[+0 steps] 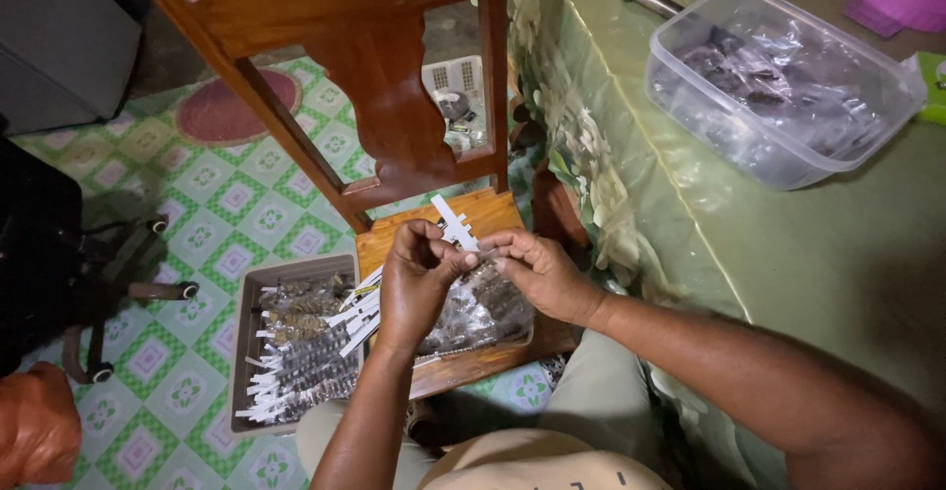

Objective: Manually assembling identification tags by attaching small fasteners to white plastic strips and organizing them in a tray.

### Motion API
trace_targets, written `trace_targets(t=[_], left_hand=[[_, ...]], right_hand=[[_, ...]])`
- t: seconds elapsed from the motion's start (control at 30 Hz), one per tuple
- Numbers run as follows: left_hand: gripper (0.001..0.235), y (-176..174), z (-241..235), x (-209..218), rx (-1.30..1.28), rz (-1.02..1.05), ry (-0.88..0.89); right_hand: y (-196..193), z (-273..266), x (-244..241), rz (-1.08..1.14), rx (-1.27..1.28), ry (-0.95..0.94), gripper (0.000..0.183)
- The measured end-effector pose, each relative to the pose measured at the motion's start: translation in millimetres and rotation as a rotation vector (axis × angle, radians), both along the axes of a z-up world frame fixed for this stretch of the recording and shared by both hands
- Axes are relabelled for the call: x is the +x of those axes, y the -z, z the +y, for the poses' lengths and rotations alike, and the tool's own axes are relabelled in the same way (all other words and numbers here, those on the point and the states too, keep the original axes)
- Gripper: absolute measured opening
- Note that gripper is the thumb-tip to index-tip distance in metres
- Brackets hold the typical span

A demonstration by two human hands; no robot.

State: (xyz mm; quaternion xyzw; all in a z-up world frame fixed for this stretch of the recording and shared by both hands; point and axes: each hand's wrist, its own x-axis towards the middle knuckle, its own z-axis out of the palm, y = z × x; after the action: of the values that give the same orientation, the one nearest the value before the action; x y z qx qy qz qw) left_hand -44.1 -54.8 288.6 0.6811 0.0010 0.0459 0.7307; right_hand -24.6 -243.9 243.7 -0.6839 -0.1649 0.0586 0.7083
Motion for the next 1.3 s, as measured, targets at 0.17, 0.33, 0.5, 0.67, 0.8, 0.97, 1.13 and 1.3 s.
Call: trace_targets(t=[0.17, 0.33, 0.5, 0.67, 0.8, 0.97, 1.13, 1.3], left_hand=[[0.039, 8, -1, 2, 0.003, 0.056, 0.028], [0.019, 14, 0, 3, 0.03, 0.044, 0.038], [0.019, 10, -4, 0, 0.08, 0.019, 0.015], [0.02, 7, -4, -3, 0.104, -0.05, -0.001], [0.021, 20, -4, 1, 0.141, -0.098, -0.038], [0.021, 30, -5, 6, 0.158, -0.132, -0.018], [0.021, 29, -6, 6, 0.179, -0.156, -0.009], [0.022, 25, -9, 7, 0.19, -0.133, -0.012]], right_hand=[[5, -2, 2, 0.006, 0.026, -0.02, 0.034], [7, -3, 4, -0.001, 0.017, -0.055, 0.032], [16, -5, 6, 0.046, 0.073, -0.044, 0.03], [14, -8, 7, 0.126, 0.099, -0.034, 0.029], [2, -2, 2, 0.124, 0.095, -0.019, 0.027], [11, -2, 5, 0.13, 0.072, -0.002, 0.02], [4, -1, 1, 0.137, 0.007, 0.039, 0.019], [7, -1, -1, 0.134, -0.073, 0.079, 0.013]])
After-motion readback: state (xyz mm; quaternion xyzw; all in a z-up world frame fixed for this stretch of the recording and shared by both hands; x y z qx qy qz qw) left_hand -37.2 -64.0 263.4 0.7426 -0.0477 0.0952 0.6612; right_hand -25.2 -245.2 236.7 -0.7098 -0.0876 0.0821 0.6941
